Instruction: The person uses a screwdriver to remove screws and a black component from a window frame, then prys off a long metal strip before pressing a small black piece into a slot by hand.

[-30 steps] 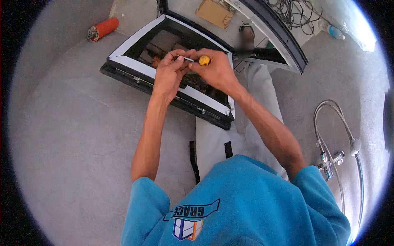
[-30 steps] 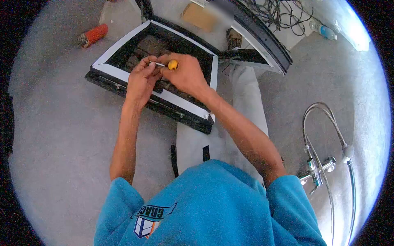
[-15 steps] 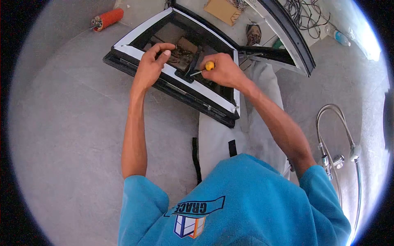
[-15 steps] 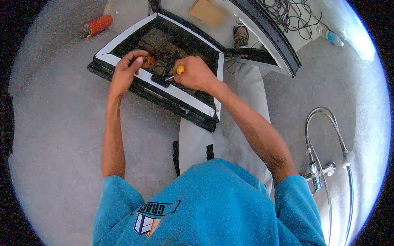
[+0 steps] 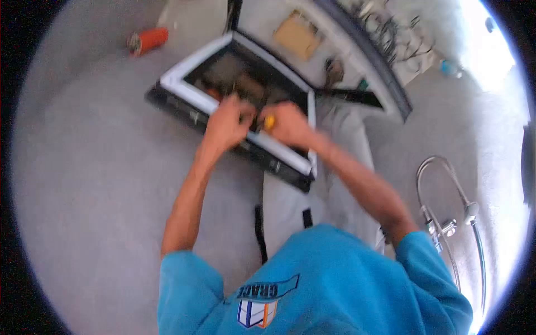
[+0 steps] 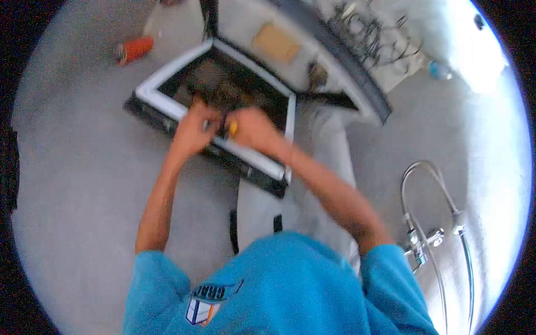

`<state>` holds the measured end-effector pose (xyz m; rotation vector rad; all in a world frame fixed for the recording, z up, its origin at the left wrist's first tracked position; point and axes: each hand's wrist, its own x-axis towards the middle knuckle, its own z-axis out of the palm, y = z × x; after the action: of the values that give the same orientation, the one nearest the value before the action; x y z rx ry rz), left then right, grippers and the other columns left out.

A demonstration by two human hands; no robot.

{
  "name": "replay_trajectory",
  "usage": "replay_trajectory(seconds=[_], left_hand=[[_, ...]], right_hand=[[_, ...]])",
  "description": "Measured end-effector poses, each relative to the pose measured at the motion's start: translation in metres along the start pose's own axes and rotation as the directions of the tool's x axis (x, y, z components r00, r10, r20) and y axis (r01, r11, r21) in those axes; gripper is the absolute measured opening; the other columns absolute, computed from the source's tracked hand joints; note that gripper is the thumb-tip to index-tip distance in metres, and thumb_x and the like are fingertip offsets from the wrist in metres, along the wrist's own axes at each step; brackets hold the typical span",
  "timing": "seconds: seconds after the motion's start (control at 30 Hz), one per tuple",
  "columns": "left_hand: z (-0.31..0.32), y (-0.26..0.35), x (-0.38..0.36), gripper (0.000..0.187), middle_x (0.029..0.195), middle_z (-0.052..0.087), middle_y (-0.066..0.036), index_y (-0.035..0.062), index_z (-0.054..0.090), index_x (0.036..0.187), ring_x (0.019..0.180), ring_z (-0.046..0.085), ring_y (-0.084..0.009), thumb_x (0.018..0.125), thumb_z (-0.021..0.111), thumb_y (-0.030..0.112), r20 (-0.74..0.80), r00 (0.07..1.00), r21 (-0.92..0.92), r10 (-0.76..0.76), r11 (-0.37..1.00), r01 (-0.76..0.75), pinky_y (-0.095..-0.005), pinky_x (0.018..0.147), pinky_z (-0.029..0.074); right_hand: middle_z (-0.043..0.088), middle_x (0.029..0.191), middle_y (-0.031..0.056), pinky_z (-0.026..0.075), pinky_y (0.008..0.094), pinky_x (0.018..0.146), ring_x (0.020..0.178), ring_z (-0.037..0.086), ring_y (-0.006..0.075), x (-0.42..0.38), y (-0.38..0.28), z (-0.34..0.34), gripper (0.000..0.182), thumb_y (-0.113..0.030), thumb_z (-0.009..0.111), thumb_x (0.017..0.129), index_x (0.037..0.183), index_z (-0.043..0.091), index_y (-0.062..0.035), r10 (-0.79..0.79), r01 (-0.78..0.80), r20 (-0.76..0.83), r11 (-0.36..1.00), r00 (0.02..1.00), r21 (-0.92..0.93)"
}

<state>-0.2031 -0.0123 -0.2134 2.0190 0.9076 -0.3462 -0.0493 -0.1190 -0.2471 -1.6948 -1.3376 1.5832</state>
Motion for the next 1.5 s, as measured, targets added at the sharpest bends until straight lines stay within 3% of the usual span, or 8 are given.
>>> replay_trajectory(seconds=[0.23, 0.37, 0.63, 0.73, 0.77, 1.07, 1.23, 1.5], left_hand=[[0.011, 0.025, -0.020, 0.014, 0.084, 0.052, -0.016, 0.0108, 0.067, 0.080, 0.087, 0.052, -0.0338, 0.067, 0.067, 0.016, -0.081, 0.995, 0.033, -0.054, 0.998, 0.057, -0.0432, 0.076, 0.045], [0.008, 0.028, -0.028, 0.014, 0.078, 0.050, -0.012, 0.0112, 0.070, 0.078, 0.079, 0.051, -0.0310, 0.065, 0.068, 0.016, -0.177, 0.968, 0.149, 0.177, 0.977, -0.151, -0.0412, 0.068, 0.042], [0.021, 0.016, -0.031, 0.020, 0.091, 0.052, -0.017, 0.0122, 0.069, 0.090, 0.092, 0.051, -0.0335, 0.074, 0.060, 0.019, 0.068, 0.981, 0.379, 0.183, 0.905, -0.195, -0.0437, 0.081, 0.042], [0.015, 0.020, -0.030, 0.015, 0.087, 0.051, -0.015, 0.0082, 0.067, 0.087, 0.089, 0.051, -0.0311, 0.077, 0.059, 0.016, 0.052, 0.989, 0.343, 0.141, 0.927, -0.150, -0.0429, 0.079, 0.041], [0.011, 0.017, -0.032, 0.018, 0.087, 0.051, -0.015, 0.0066, 0.067, 0.089, 0.088, 0.051, -0.0313, 0.074, 0.063, 0.015, 0.060, 0.989, 0.324, 0.136, 0.934, -0.148, -0.0427, 0.075, 0.041], [0.005, 0.024, -0.031, 0.020, 0.084, 0.050, -0.011, 0.0094, 0.067, 0.095, 0.084, 0.052, -0.0277, 0.075, 0.065, 0.009, -0.113, 0.994, 0.041, 0.008, 0.999, -0.004, -0.0391, 0.074, 0.042], [-0.006, 0.011, -0.008, 0.015, 0.080, 0.054, -0.010, 0.0089, 0.067, 0.095, 0.075, 0.055, -0.0246, 0.082, 0.060, 0.010, -0.074, 0.988, -0.303, -0.138, 0.947, 0.110, -0.0345, 0.068, 0.044], [-0.005, 0.029, 0.021, 0.025, 0.082, 0.061, -0.012, 0.0079, 0.069, 0.096, 0.079, 0.058, -0.0265, 0.081, 0.066, 0.028, 0.220, 0.975, -0.104, -0.043, 0.992, 0.067, -0.0357, 0.072, 0.045]], right_hand=[[0.064, 0.071, 0.0168, 0.049, 0.0383, 0.063, 0.068, 0.064, 0.0301, -0.011, 0.013, 0.043, 0.020, -0.020, 0.065, 0.069, 0.078, 0.065, -0.0023, 0.186, -0.152, -0.200, 0.973, 0.962, 0.174], [0.062, 0.063, 0.0169, 0.049, 0.0371, 0.058, 0.058, 0.062, 0.0284, -0.011, -0.004, 0.021, 0.021, -0.022, 0.066, 0.069, 0.075, 0.065, -0.0014, 0.285, -0.285, 0.054, 0.891, 0.957, 0.354], [0.065, 0.080, 0.0176, 0.050, 0.0386, 0.065, 0.070, 0.065, 0.0253, 0.006, 0.129, 0.099, 0.029, -0.032, 0.068, 0.074, 0.084, 0.067, -0.0047, -0.107, 0.114, 0.155, 0.993, 0.982, -0.039], [0.066, 0.077, 0.0136, 0.050, 0.0352, 0.066, 0.070, 0.064, 0.0253, -0.009, 0.043, 0.034, 0.028, -0.021, 0.071, 0.070, 0.092, 0.067, -0.0035, -0.096, 0.117, -0.111, 0.972, 0.989, 0.201], [0.065, 0.075, 0.0120, 0.050, 0.0327, 0.063, 0.065, 0.063, 0.0231, -0.016, 0.017, 0.009, 0.028, -0.019, 0.069, 0.070, 0.092, 0.066, -0.0025, 0.252, -0.326, 0.211, 0.798, 0.944, 0.507], [0.060, 0.105, 0.0160, 0.046, 0.0336, 0.084, 0.096, 0.058, 0.0262, -0.012, 0.017, -0.026, 0.057, -0.020, 0.073, 0.069, 0.119, 0.049, -0.0056, 0.401, -0.403, 0.086, 0.841, 0.912, 0.361], [0.052, 0.103, 0.0087, 0.048, 0.0318, 0.074, 0.089, 0.057, 0.0186, -0.014, 0.013, -0.096, 0.044, -0.015, 0.064, 0.084, 0.122, 0.045, -0.0057, 0.319, -0.227, -0.011, 0.699, 0.948, 0.678], [0.051, 0.102, 0.0120, 0.055, 0.0417, 0.074, 0.090, 0.058, 0.0223, -0.002, 0.021, -0.107, 0.044, -0.020, 0.062, 0.086, 0.120, 0.040, -0.0023, 0.404, -0.032, -0.187, 0.479, 0.895, 0.877]])
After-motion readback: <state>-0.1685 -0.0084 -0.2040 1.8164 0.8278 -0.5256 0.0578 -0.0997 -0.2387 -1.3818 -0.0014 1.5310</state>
